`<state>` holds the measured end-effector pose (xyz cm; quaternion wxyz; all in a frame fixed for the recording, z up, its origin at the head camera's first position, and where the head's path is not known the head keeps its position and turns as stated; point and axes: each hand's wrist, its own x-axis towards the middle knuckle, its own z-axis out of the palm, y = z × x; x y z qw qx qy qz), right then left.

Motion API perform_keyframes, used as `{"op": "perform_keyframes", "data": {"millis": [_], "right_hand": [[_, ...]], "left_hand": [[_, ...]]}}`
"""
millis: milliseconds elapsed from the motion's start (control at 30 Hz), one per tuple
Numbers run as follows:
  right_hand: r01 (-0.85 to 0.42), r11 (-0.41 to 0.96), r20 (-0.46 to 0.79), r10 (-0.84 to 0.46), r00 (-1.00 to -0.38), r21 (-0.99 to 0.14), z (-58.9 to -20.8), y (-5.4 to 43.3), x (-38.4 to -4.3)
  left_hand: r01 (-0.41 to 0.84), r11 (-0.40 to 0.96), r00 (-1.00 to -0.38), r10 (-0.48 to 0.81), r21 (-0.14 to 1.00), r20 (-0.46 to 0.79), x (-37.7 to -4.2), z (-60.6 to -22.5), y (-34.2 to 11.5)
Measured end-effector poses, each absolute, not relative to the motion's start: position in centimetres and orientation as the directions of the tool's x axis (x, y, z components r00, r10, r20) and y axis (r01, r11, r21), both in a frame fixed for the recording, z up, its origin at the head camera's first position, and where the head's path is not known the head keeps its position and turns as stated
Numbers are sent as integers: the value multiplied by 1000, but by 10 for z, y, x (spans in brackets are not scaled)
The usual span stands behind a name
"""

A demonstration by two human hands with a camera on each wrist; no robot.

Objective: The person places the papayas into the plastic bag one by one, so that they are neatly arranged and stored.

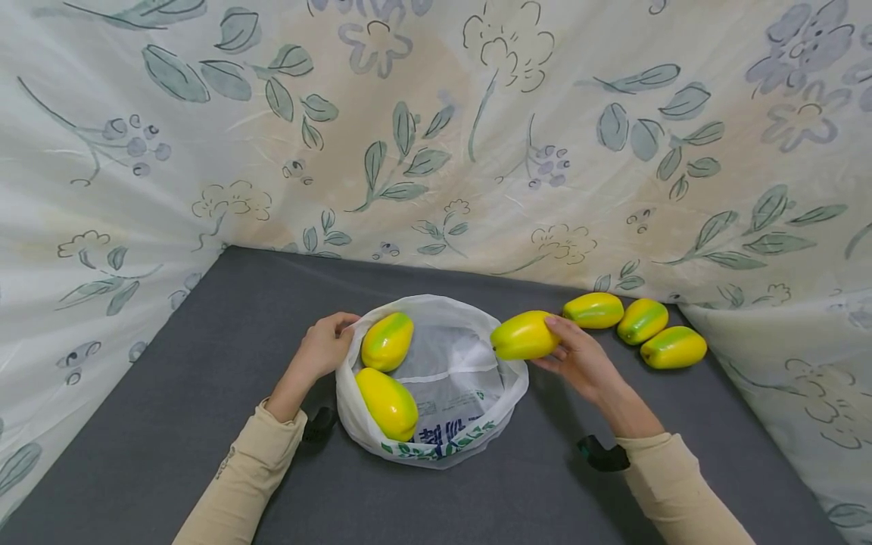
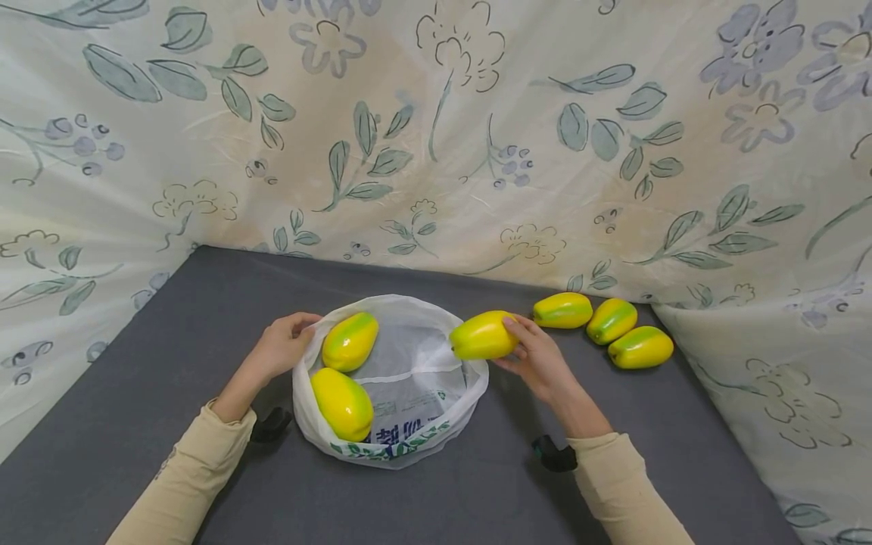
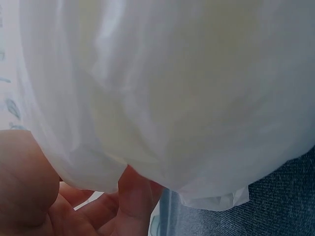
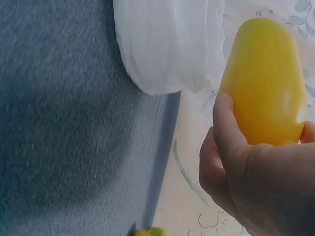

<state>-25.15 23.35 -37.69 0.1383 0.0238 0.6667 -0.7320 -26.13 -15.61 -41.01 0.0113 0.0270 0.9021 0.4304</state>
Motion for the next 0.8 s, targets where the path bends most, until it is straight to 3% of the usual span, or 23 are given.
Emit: {"op": "perform_keyframes", "data": {"millis": [800], "right_hand": [[243,-30,-227,-260,-939,-970,-379,198,-233]], "left_hand": [[40,627,-998,59,778,4,-260,-409,-156]]}}
